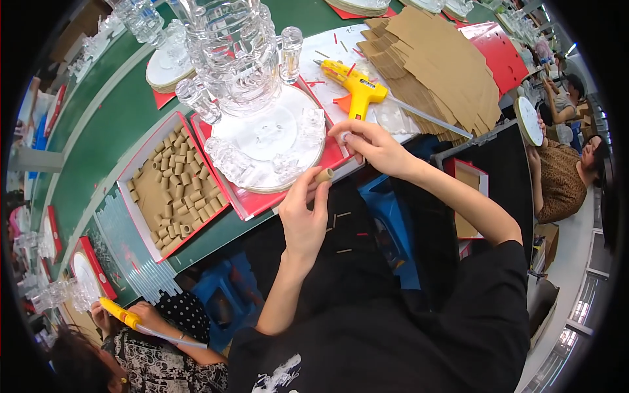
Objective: Assembling decorative glass fixtures using a hot glue gun to attach small cork components and then packaging them into cardboard boxes.
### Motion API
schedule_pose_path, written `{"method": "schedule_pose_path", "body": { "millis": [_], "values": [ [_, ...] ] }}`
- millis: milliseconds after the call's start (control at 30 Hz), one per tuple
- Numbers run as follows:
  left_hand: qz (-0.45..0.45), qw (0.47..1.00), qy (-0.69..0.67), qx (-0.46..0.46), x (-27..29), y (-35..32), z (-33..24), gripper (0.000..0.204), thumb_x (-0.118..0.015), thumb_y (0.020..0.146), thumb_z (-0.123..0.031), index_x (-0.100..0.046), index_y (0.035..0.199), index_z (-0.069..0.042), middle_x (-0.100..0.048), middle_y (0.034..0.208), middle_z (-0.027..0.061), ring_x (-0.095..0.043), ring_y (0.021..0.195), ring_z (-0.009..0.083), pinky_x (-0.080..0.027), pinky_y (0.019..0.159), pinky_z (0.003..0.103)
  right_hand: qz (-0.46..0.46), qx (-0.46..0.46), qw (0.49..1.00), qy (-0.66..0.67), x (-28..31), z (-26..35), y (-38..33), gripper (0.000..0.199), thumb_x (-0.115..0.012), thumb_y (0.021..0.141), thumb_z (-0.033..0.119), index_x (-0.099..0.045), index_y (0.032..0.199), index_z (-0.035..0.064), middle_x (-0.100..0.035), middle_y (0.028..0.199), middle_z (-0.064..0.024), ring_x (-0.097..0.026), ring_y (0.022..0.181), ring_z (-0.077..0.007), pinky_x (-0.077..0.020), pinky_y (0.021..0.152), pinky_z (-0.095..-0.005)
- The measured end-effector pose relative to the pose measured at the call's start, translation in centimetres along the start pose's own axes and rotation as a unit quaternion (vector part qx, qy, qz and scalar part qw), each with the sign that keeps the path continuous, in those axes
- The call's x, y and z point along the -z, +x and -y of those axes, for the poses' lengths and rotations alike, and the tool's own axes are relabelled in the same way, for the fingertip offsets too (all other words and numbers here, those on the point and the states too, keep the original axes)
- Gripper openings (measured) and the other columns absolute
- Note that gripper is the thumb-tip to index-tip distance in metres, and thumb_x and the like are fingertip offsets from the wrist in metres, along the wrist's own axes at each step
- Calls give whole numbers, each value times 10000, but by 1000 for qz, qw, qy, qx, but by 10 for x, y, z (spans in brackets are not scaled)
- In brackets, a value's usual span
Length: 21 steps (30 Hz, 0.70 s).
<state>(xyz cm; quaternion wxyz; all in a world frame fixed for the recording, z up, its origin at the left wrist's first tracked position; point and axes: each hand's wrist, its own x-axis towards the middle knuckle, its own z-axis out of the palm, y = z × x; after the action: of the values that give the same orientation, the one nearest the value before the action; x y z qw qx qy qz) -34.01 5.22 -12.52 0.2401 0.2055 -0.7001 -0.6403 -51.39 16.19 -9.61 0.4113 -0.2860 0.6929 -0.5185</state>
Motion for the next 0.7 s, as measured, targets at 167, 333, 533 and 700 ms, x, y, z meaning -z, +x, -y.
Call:
{"method": "schedule_pose_path", "body": {
  "millis": [167, 333, 533, 700],
  "values": [
    [4, 996, 62, -71, -11, 13, -8, 240, -614, 860, 25, -578, 1096, 49, -659, 962, 186, -682, 847, 258, -546, 739, 326, -33, 122, 986, -113, 1, -10, 1, 164, -567, 885, 36, -642, 1030, 16, -631, 901, -57, -582, 794, -105, -485, 718, -232],
    [6, 988, 110, -105, -14, 17, 0, 239, -629, 847, 17, -579, 1079, 45, -654, 937, 189, -668, 792, 283, -529, 696, 347, -76, 81, 981, -161, 3, 0, -5, 136, -581, 871, 18, -655, 985, 4, -625, 975, -69, -609, 903, -133, -509, 729, -240],
    [8, 989, 118, -88, -16, 20, 2, 217, -638, 845, 6, -592, 1054, 36, -660, 889, 180, -667, 755, 278, -524, 655, 346, -113, 109, 956, -248, 8, -3, -8, 143, -592, 842, -9, -642, 976, 1, -621, 1038, -95, -626, 903, -164, -525, 749, -255],
    [-6, 990, 115, -80, -18, 22, 4, 217, -650, 843, -11, -608, 1051, 31, -665, 839, 173, -665, 712, 270, -521, 624, 339, -79, 155, 974, -149, 6, 0, -7, 275, -605, 808, -76, -598, 1075, -10, -627, 1058, -99, -631, 911, -154, -521, 817, -253]
  ]
}}
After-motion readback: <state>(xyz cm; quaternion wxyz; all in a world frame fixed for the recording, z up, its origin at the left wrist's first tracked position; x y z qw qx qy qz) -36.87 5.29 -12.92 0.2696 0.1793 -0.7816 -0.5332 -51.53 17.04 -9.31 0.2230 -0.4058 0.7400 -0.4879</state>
